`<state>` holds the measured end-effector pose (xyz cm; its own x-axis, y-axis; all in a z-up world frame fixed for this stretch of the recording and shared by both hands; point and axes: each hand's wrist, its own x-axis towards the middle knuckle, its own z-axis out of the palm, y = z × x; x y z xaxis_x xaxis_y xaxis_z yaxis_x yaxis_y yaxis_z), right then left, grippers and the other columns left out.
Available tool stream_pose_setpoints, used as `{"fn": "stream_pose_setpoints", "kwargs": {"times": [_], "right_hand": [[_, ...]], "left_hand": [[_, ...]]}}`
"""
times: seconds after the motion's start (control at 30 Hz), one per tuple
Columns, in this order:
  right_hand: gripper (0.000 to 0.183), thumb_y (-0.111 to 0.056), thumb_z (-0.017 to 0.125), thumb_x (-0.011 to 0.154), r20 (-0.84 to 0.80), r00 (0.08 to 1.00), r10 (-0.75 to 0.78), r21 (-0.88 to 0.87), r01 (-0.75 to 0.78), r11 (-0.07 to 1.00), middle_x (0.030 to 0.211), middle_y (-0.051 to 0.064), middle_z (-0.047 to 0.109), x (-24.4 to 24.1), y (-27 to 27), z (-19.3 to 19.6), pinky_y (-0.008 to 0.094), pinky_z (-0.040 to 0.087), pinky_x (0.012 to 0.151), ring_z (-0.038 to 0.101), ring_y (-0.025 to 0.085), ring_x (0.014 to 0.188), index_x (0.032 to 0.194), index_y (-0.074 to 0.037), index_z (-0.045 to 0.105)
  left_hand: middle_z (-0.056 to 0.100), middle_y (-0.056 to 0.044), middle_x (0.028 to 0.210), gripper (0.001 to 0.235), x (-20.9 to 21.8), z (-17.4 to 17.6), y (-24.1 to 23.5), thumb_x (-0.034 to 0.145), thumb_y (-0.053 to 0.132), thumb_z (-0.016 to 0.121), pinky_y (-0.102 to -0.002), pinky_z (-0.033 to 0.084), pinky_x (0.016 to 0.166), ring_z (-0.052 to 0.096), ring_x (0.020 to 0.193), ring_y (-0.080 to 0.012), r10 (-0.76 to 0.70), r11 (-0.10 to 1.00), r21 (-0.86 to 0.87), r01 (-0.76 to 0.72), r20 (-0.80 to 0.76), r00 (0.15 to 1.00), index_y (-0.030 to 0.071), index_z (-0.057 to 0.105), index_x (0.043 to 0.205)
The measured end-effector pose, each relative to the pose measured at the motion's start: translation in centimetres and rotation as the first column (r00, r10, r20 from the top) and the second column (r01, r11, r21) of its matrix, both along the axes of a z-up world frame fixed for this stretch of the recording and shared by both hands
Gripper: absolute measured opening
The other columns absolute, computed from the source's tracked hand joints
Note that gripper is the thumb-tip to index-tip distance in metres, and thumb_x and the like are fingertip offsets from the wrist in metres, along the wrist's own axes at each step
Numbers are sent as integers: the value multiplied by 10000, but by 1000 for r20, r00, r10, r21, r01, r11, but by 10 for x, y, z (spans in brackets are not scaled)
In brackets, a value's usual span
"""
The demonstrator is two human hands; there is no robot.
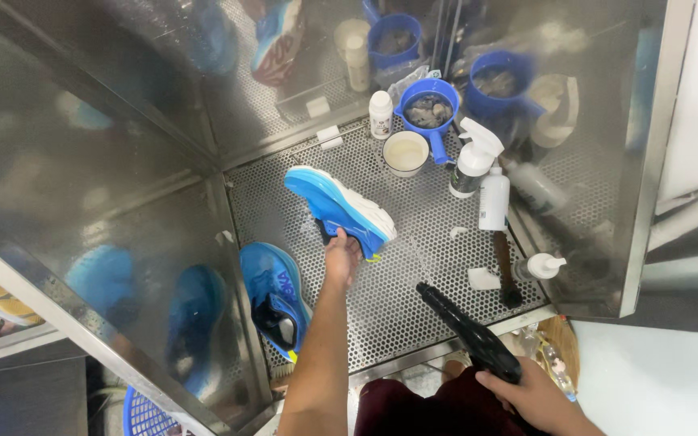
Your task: The person uses a handheld steam cleaner to clean a pair of blue sneakers inside a metal enclosure. They systematically direct the steam at the soles, sides, and uppers of the shoes, rotating them to access different areas. After cleaning, the person places the shoes into a blue plastic basket.
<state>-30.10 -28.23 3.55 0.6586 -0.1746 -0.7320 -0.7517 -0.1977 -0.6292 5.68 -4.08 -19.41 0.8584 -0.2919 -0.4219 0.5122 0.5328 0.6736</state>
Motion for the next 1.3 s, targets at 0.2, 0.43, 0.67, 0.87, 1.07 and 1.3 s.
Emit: {"fn": "stream_pose_setpoints", "kwargs": {"times": [0.2, 0.43, 0.67, 0.87, 1.07, 1.3], "right_hand": [[331, -369, 793, 792, 84, 996, -36, 41, 32, 999, 553, 36, 598, 7, 5, 13, 315, 465, 526, 571, 144, 520, 796, -43, 737], [368, -377, 787, 814, 25, 999, 31, 4, -31, 1000, 574, 44, 604, 17, 7, 21, 325, 462, 551, 573, 151, 544, 798, -13, 737], [399, -419, 802, 825, -7, 998, 59, -15, -59, 998, 591, 48, 621, 27, 9, 30, 319, 479, 573, 599, 156, 568, 849, -24, 749], [460, -427, 844, 812, -124, 992, 12, -32, -16, 999, 833, 87, 673, 13, 0, 16, 343, 516, 763, 647, 190, 817, 1056, -69, 688], [489, -393, 866, 778, -59, 996, -71, 114, 77, 990, 956, 109, 696, 5, -16, 27, 384, 518, 906, 674, 238, 951, 1102, -84, 671], [482, -354, 843, 795, -86, 986, -140, 187, 154, 970, 987, 119, 720, 10, -26, 23, 374, 481, 954, 667, 238, 1002, 1128, -59, 657]], "left_hand": [[600, -174, 1351, 509, -9, -8, 4, 1052, 451, 463, -461, 472, 1039, 587, 1271, -308, 1, 1000, 3, -1, -27, 1000, 30, 479, 1337], [562, -193, 1394, 510, -16, 17, 8, 1057, 432, 412, -495, 464, 1057, 582, 1277, -339, -8, 1000, -27, 6, -61, 998, 38, 430, 1379], [577, -137, 1428, 478, -18, 23, 9, 1086, 405, 368, -437, 479, 1039, 594, 1265, -273, -28, 999, -25, 28, -5, 1000, 70, 447, 1417], [561, -132, 1400, 462, -18, 13, 14, 1059, 336, 426, -468, 443, 1049, 569, 1270, -292, 43, 999, 31, -42, -49, 998, 87, 426, 1448], [603, -110, 1365, 593, -18, 28, 24, 865, 50, 589, -487, 459, 1092, 590, 1261, -294, 34, 992, 111, -65, 259, 965, 53, 439, 1439], [687, -212, 1228, 643, -17, 144, 50, 741, 331, 784, -462, 512, 1011, 666, 1151, -375, -561, 274, 960, 54, 114, 820, 35, 615, 1287]]}}
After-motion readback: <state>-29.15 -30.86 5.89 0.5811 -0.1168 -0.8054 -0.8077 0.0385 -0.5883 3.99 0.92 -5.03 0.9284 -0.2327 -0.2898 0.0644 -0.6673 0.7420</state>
